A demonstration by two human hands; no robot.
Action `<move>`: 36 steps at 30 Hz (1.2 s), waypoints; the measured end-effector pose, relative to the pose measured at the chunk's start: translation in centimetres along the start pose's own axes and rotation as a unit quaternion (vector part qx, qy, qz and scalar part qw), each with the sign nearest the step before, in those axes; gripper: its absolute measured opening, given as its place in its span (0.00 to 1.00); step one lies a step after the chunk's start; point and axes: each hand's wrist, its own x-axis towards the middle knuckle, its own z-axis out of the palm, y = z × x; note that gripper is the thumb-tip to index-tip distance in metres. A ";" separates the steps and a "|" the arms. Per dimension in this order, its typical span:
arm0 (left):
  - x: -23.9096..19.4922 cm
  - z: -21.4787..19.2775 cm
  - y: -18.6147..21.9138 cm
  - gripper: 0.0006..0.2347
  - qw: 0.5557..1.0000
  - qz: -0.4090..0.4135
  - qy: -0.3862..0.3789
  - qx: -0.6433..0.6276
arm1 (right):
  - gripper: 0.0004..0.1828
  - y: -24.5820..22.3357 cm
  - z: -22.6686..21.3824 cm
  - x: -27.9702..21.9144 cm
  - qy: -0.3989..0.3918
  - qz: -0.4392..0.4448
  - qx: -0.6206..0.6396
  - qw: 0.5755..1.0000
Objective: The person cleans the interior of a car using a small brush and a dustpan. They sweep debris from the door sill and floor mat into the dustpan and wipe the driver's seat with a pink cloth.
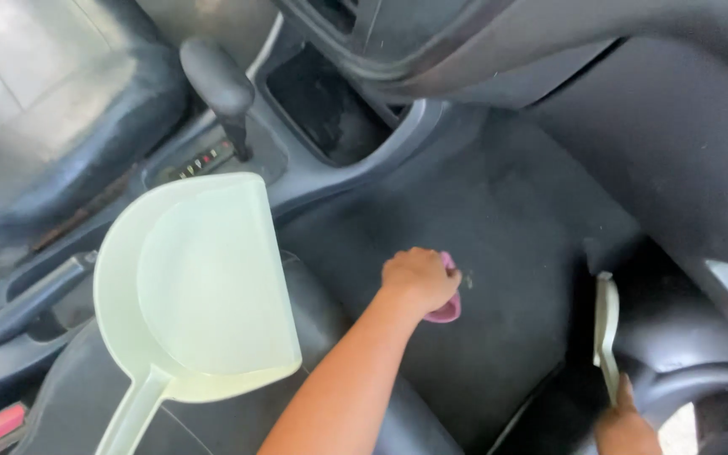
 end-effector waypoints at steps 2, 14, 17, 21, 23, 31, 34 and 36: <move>-0.1 0.2 -0.6 0.17 0.990 -0.052 -0.098 0.091 | 0.40 -5.8 -4.3 -1.1 0.031 0.015 -0.013 0.999; 0.1 -0.6 -0.4 0.22 0.987 -0.039 -0.143 0.069 | 0.39 -11.3 -9.3 -0.3 0.053 -0.018 0.064 0.996; 0.1 -1.2 -0.3 0.23 0.984 -0.041 -0.161 0.071 | 0.41 -11.5 -6.0 2.7 0.009 0.015 0.002 1.000; 0.4 -0.6 -0.5 0.22 0.985 -0.031 -0.160 0.062 | 0.35 -18.1 -10.6 -4.4 -0.130 0.015 0.437 0.890; 0.2 -0.8 -0.4 0.22 0.985 -0.029 -0.158 0.060 | 0.33 -17.7 -12.0 -5.3 -0.151 0.018 0.485 0.861; 0.3 -0.6 0.1 0.22 0.977 -0.018 -0.192 0.086 | 0.36 -19.7 -10.5 -5.1 -0.080 -0.020 0.105 0.991; 0.3 -0.2 -0.2 0.22 0.979 -0.011 -0.182 0.092 | 0.34 -20.8 -12.5 -6.1 -0.134 0.003 0.421 0.897; -0.1 -0.9 -0.1 0.23 0.977 -0.008 -0.191 0.093 | 0.34 -18.5 -13.1 -4.2 -0.036 -0.001 0.261 0.965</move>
